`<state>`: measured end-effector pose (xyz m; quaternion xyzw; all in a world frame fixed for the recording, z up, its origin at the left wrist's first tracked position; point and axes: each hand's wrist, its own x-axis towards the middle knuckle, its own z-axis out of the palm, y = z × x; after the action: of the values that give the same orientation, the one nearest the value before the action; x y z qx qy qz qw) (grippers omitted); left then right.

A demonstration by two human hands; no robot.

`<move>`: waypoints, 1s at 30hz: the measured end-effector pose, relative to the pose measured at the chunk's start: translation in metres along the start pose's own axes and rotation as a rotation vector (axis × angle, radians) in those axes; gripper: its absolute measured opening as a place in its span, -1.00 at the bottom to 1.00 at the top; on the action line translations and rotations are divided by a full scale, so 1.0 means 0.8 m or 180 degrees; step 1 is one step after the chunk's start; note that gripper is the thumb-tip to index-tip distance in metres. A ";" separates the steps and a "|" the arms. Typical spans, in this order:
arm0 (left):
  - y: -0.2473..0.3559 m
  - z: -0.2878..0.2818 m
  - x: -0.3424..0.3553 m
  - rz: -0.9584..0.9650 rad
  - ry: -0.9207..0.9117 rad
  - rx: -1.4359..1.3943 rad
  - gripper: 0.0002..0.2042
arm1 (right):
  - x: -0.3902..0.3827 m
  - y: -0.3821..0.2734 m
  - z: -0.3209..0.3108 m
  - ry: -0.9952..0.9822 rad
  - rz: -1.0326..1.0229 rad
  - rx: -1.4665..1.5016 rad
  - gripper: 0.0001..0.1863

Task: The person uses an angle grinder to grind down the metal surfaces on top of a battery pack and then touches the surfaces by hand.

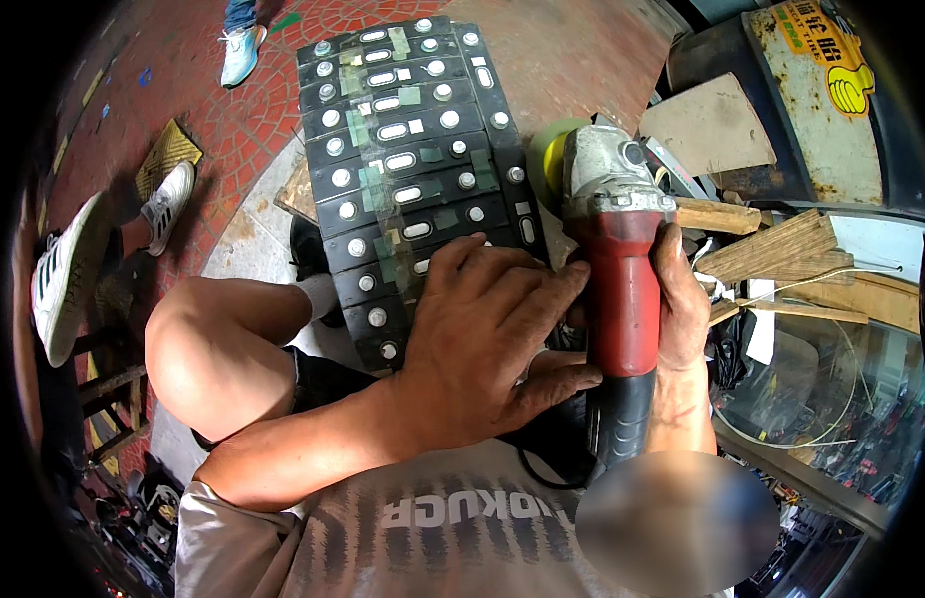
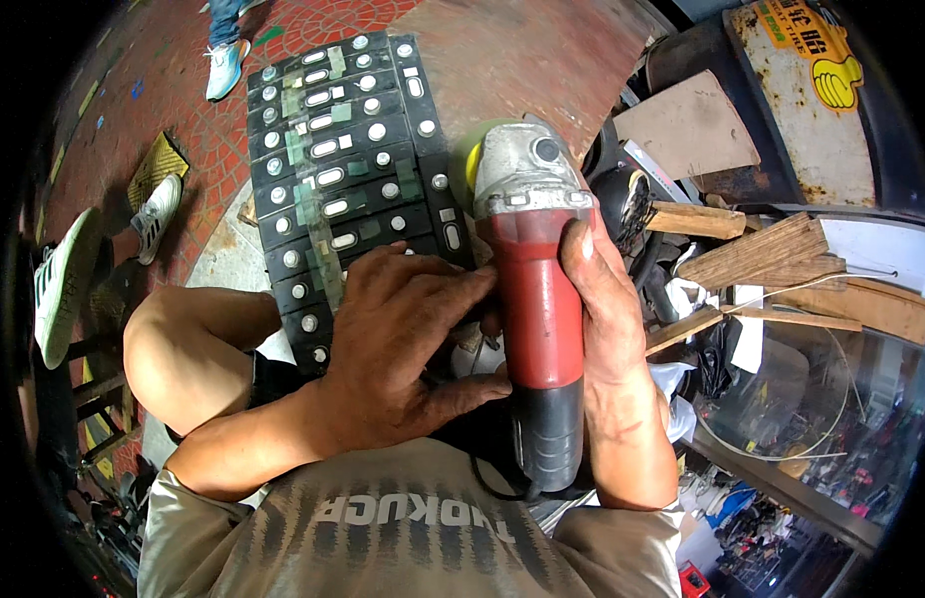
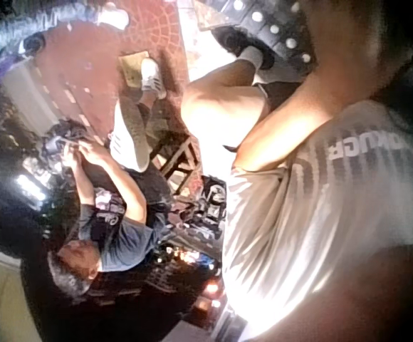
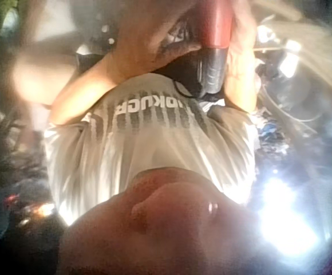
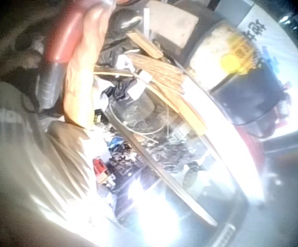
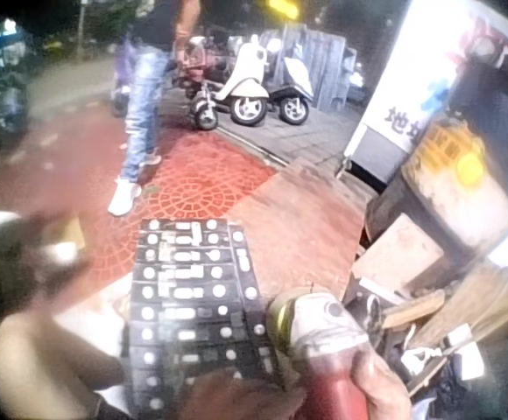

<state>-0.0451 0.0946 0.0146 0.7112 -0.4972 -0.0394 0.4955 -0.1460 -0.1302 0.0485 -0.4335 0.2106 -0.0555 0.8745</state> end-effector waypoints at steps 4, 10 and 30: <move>-0.002 0.000 0.000 0.0042 0.0004 -0.0012 -0.11 | 0.003 0.001 -0.006 -0.0099 0.0056 0.0163 -0.07; -0.002 -0.001 -0.001 0.0031 -0.0039 -0.0008 -0.11 | 0.004 -0.001 -0.009 -0.0172 0.0195 0.0296 -0.07; -0.001 -0.001 0.000 0.0079 -0.0192 0.0225 -0.06 | 0.008 0.001 -0.010 -0.0236 0.0198 0.0592 -0.20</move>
<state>-0.0444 0.0948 0.0144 0.7205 -0.5217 -0.0371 0.4553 -0.1436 -0.1376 0.0418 -0.3455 0.1853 -0.0316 0.9194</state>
